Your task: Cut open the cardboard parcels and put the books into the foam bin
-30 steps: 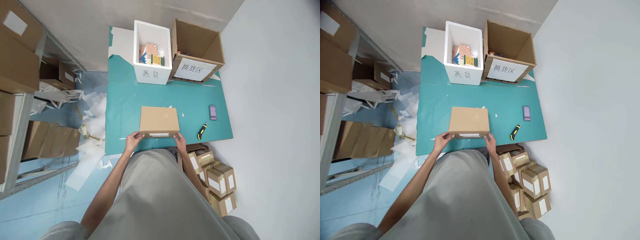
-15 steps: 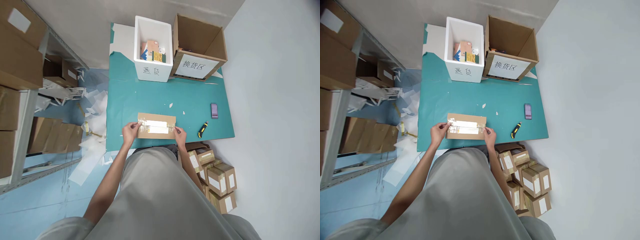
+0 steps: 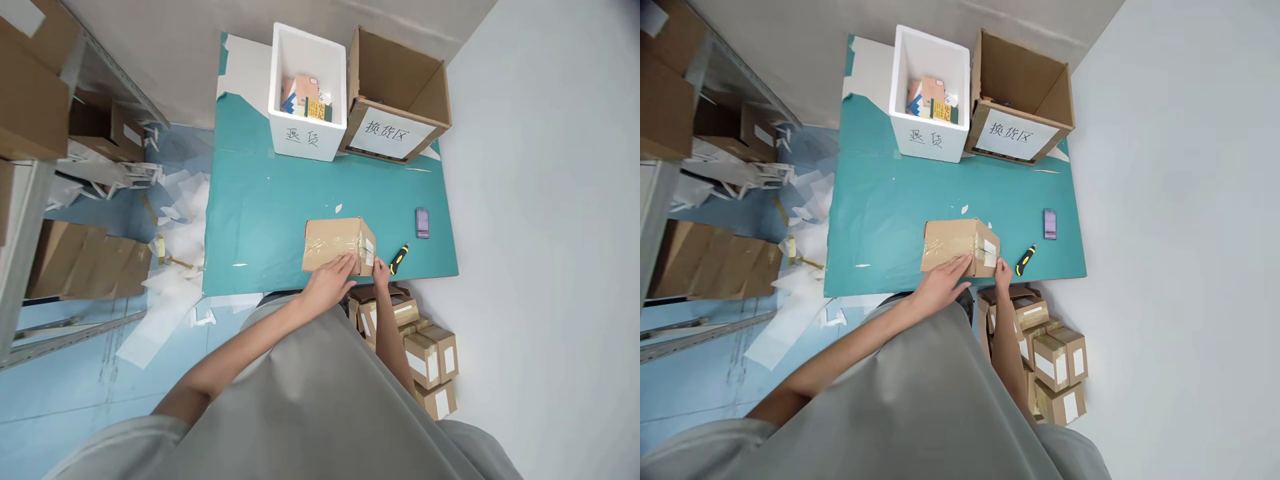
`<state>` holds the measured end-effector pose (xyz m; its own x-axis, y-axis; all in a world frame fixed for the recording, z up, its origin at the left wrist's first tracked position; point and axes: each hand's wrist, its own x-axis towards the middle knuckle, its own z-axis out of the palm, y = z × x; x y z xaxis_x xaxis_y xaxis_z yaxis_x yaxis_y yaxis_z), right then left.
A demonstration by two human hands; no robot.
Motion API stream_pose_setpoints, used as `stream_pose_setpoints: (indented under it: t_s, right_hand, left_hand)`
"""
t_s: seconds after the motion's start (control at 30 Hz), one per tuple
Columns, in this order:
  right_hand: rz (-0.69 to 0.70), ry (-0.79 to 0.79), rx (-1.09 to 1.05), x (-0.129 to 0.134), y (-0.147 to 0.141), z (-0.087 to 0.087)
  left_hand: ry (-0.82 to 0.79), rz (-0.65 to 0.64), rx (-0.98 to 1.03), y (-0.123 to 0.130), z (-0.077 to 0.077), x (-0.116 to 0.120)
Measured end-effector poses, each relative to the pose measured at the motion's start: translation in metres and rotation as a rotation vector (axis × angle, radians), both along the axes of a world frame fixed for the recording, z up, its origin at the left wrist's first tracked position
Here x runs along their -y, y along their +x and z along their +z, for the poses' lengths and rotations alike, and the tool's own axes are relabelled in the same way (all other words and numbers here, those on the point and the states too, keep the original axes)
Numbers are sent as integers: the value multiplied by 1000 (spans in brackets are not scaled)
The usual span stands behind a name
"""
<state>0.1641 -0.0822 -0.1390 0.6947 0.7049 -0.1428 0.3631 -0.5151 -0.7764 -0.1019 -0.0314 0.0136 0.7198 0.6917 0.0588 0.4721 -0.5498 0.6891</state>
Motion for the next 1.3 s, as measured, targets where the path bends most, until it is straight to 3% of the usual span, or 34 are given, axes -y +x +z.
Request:
stream_pose_setpoints:
  t_s: [0.1, 0.23, 0.5, 0.63, 0.83, 1.07, 1.2, 1.3]
  right_hand:
    - [18, -8, 16, 1, 1, -4]
    - [13, 3, 42, 0, -5, -9]
    - [-8, 12, 78, -1, -35, -5]
    - [10, 5, 81, -2, -54, 5]
    - [107, -14, 137, -11, -85, 22]
    - [259, -60, 278, -24, -117, 35]
    - [326, -37, 315, -30, -131, 48]
    - [412, -8, 366, -38, -142, 67]
  left_hand:
    - [104, -54, -101, 15, 0, 8]
    - [133, -15, -119, 8, -2, 6]
    - [-40, 252, -276, -23, 19, -20]
    - [-67, 368, -432, -37, 17, -36]
    - [-123, 563, -591, -61, -8, -58]
    - [-177, 658, -653, -88, -58, -70]
    - [-231, 692, -606, -114, -79, -70]
    - [-258, 727, -538, -140, -89, -67]
